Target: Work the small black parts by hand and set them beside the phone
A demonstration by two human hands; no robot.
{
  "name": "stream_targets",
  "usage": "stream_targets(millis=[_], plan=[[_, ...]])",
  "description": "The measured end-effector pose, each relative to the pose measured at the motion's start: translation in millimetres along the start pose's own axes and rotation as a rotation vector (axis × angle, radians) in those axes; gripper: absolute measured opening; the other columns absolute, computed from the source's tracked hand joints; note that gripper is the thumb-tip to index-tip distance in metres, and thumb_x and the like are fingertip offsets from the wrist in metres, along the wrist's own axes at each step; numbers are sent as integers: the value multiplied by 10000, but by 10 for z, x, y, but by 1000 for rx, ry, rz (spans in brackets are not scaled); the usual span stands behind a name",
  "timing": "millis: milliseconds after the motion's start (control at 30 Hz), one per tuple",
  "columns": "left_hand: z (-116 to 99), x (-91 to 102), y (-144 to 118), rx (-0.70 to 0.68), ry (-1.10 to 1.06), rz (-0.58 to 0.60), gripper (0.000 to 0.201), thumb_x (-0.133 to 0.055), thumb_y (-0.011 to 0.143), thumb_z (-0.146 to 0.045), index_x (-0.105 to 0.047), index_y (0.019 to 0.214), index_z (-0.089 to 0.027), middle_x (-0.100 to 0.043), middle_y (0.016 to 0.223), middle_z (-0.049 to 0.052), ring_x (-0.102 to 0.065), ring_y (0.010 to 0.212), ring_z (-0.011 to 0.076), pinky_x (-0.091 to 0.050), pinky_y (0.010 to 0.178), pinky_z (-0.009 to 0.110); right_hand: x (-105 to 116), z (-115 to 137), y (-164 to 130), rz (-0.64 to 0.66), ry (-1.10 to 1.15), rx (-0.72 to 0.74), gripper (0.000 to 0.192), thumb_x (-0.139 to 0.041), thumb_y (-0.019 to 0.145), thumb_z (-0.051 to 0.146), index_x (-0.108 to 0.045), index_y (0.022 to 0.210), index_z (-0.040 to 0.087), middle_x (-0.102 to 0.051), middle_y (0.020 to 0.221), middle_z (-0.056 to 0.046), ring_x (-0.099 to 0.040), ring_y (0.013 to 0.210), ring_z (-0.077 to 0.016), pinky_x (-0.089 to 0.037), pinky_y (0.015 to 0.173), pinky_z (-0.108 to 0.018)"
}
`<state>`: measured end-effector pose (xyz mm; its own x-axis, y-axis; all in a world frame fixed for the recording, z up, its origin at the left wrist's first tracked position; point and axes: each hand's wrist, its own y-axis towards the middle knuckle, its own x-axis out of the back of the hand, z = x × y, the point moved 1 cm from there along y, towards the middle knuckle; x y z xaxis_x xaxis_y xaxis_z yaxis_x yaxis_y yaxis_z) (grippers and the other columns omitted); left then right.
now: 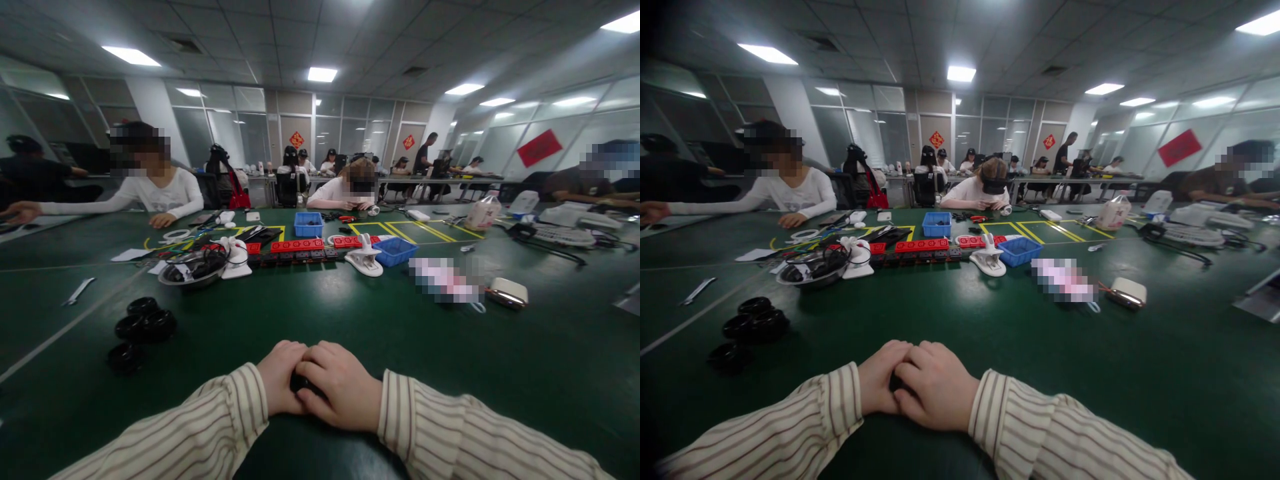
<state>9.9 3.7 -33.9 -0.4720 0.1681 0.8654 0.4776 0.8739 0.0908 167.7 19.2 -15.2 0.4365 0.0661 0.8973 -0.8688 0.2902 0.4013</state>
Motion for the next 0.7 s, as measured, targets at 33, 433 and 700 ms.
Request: stream_targets(millis=[33,433,700], plan=[[3,11,1,-5,-5,16,353,-686,555,-307,-535,839,-161,-563,834,22,-523,793,207,-410,772,339,4,1,2,-2,7,16,198,-477,809,282,-547,928,140,-514,930,-60,-424,784,-152,-350,696,-283],[110,-18,34,-85,-26,37,385,-738,506,-365,-573,794,-168,-546,812,3,-518,773,192,-396,726,318,-13,-28,16,30,70,155,191,-428,703,250,-541,825,155,-522,866,-51,-414,788,-160,-322,718,-306],[165,-22,55,-158,-11,50,436,-698,545,-516,-620,832,-197,-577,871,19,-536,835,221,-409,782,362,13,-29,11,-4,217,306,192,-390,613,229,-503,757,171,-566,746,-2,-464,913,-160,-166,1025,-399]])
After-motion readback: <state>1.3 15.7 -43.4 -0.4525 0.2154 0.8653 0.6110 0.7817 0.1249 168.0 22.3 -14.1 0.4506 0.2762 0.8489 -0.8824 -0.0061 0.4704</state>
